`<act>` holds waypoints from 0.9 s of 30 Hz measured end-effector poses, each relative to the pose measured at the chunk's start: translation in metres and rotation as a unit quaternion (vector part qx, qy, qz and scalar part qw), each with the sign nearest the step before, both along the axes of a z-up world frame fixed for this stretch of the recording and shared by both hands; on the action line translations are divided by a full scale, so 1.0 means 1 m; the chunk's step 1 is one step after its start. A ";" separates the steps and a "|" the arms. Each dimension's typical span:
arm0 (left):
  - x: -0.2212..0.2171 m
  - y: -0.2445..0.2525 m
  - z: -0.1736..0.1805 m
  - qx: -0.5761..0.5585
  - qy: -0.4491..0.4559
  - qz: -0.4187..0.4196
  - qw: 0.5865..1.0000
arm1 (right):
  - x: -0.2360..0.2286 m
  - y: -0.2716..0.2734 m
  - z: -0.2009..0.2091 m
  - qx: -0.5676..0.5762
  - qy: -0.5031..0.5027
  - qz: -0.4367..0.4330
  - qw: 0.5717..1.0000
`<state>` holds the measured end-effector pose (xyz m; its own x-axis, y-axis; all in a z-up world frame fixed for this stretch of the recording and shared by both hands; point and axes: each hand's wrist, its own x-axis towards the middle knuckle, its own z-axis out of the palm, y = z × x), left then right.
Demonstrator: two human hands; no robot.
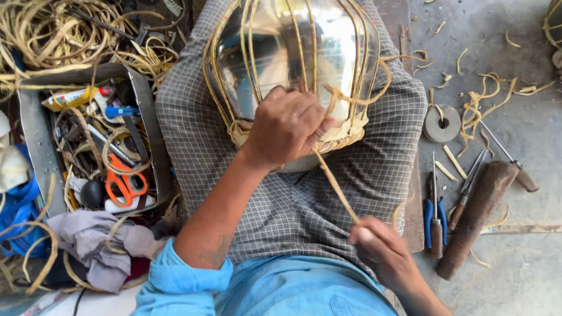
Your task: The person assembles a musical instrument by securing a skin head to a metal drum shell using strips of material and a metal rod, then uses a wooden mallet to tighten the lacing.
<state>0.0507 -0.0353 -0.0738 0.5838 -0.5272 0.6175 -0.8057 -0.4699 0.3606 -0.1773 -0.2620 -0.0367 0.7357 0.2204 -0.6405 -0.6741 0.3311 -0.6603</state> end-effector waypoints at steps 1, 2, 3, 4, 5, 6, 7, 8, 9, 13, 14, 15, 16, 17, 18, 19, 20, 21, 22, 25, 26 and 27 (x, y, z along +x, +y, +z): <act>-0.002 -0.001 0.000 0.009 -0.004 -0.002 1.000 | -0.013 -0.010 0.000 0.003 0.008 -0.011 1.000; -0.002 -0.003 0.001 0.012 -0.003 -0.008 1.000 | -0.026 -0.015 -0.001 0.005 0.016 -0.031 0.999; -0.002 -0.006 0.002 0.016 -0.002 -0.014 1.000 | -0.036 -0.017 0.000 0.007 0.024 -0.050 0.998; -0.003 -0.009 0.004 0.019 -0.001 -0.023 1.000 | -0.046 -0.016 0.001 0.015 0.024 -0.050 0.998; -0.004 -0.010 0.008 0.019 0.002 -0.022 1.000 | -0.052 -0.013 0.003 0.023 0.023 -0.051 0.998; -0.006 -0.008 0.013 0.020 0.008 -0.018 1.000 | -0.055 -0.010 0.007 0.031 0.025 -0.047 0.998; -0.009 -0.004 0.020 0.021 0.013 -0.013 1.000 | -0.054 -0.006 0.012 0.031 0.034 -0.047 0.998; -0.005 -0.002 0.031 0.016 0.023 -0.011 1.000 | -0.043 -0.004 0.015 0.031 0.029 -0.047 0.998; -0.003 0.001 0.043 0.012 0.033 -0.010 0.999 | -0.031 -0.003 0.019 0.031 0.024 -0.047 0.998; -0.012 0.000 0.075 -0.008 0.137 -0.093 0.986 | -0.004 -0.026 0.046 -0.110 0.026 0.013 0.993; -0.012 -0.001 0.081 0.008 0.138 -0.115 0.984 | 0.006 -0.035 0.050 -0.118 -0.014 0.015 0.993; -0.010 -0.002 0.085 0.023 0.138 -0.138 0.981 | 0.016 -0.039 0.054 -0.127 -0.054 0.016 0.990; -0.008 0.002 0.091 0.040 0.135 -0.140 0.980 | 0.035 -0.043 0.056 -0.152 -0.092 0.005 0.984; -0.004 0.006 0.096 0.010 0.149 -0.116 0.982 | 0.055 -0.043 0.059 -0.177 -0.130 -0.007 0.976; -0.005 0.011 0.100 -0.020 0.164 -0.080 0.983 | 0.079 -0.044 0.061 -0.135 -0.168 -0.060 0.975; -0.006 0.019 0.105 -0.051 0.178 -0.044 0.982 | 0.102 -0.042 0.061 -0.092 -0.204 -0.114 0.968; -0.010 0.026 0.109 -0.076 0.221 0.051 0.971 | 0.124 -0.045 0.061 -0.162 -0.267 -0.092 0.945; -0.018 0.033 0.112 -0.101 0.260 0.146 0.949 | 0.140 -0.048 0.059 -0.230 -0.330 -0.071 0.913; -0.018 0.037 0.113 -0.128 0.296 0.230 0.918 | 0.144 -0.053 0.055 -0.386 -0.388 -0.089 0.832; -0.045 0.039 0.106 -0.104 0.313 0.143 0.933 | 0.120 -0.099 0.021 -0.613 -0.398 -0.115 0.673; -0.057 0.037 0.095 -0.037 0.259 0.142 0.955 | 0.102 -0.119 -0.002 -0.621 -0.336 -0.118 0.698; -0.069 0.037 0.084 0.031 0.204 0.138 0.969 | 0.083 -0.135 -0.033 -0.628 -0.273 -0.119 0.719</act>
<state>-0.0179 0.0015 0.0105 0.8966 -0.3449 0.2776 -0.4425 -0.6781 0.5869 -0.0941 -0.3967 -0.0694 0.8744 -0.4529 0.1740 -0.2238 -0.6947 -0.6836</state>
